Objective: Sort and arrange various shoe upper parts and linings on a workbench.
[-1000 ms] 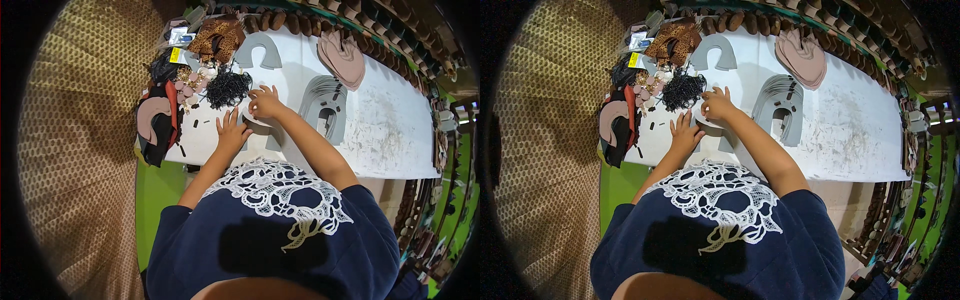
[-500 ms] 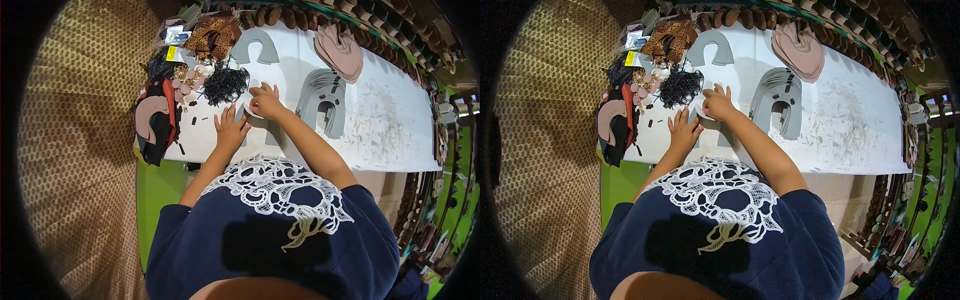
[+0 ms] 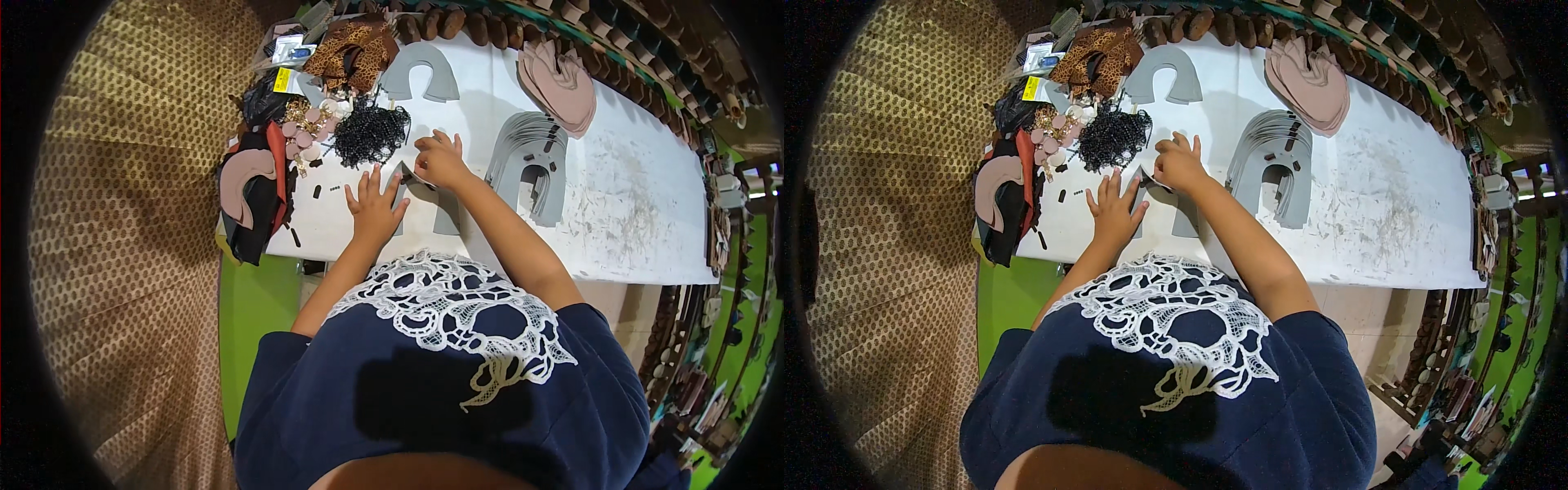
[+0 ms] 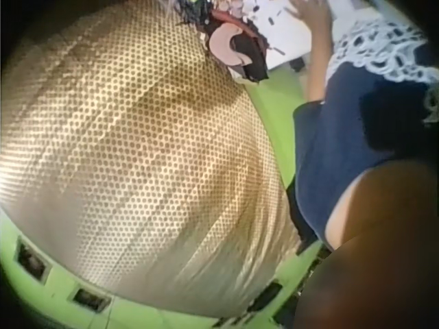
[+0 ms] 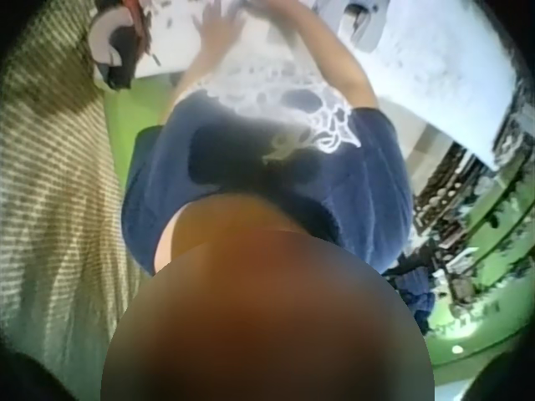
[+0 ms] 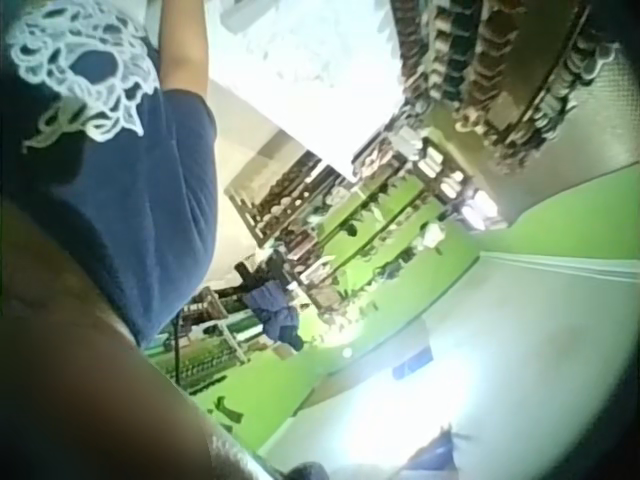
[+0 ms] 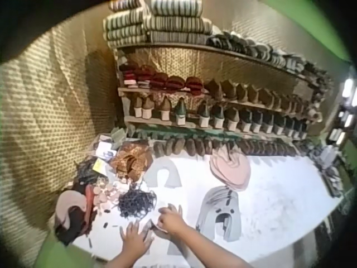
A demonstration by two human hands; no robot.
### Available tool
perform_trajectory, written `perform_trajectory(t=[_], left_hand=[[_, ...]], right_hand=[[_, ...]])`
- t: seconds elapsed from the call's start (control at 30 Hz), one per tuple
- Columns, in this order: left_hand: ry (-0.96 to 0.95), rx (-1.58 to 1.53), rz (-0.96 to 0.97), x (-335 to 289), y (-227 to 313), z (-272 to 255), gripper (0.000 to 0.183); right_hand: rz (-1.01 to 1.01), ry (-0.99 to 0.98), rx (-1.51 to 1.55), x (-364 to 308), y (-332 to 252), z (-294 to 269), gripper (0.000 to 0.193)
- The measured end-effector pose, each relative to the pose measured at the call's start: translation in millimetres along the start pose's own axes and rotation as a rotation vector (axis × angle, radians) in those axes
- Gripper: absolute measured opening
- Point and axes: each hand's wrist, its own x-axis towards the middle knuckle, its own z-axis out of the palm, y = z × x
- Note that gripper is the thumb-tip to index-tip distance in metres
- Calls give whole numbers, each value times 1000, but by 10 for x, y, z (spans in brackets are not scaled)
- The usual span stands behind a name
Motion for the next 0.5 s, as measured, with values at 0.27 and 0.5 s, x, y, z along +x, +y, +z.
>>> perform_trajectory(t=[0.27, 0.5], left_hand=[[21, -19, 42, -25, 17, -36, 40], [19, -12, 64, -21, -4, -7, 38]], right_hand=[[-8, 15, -21, -5, 0, 6, 12], [-19, 7, -31, 2, -15, -26, 11]])
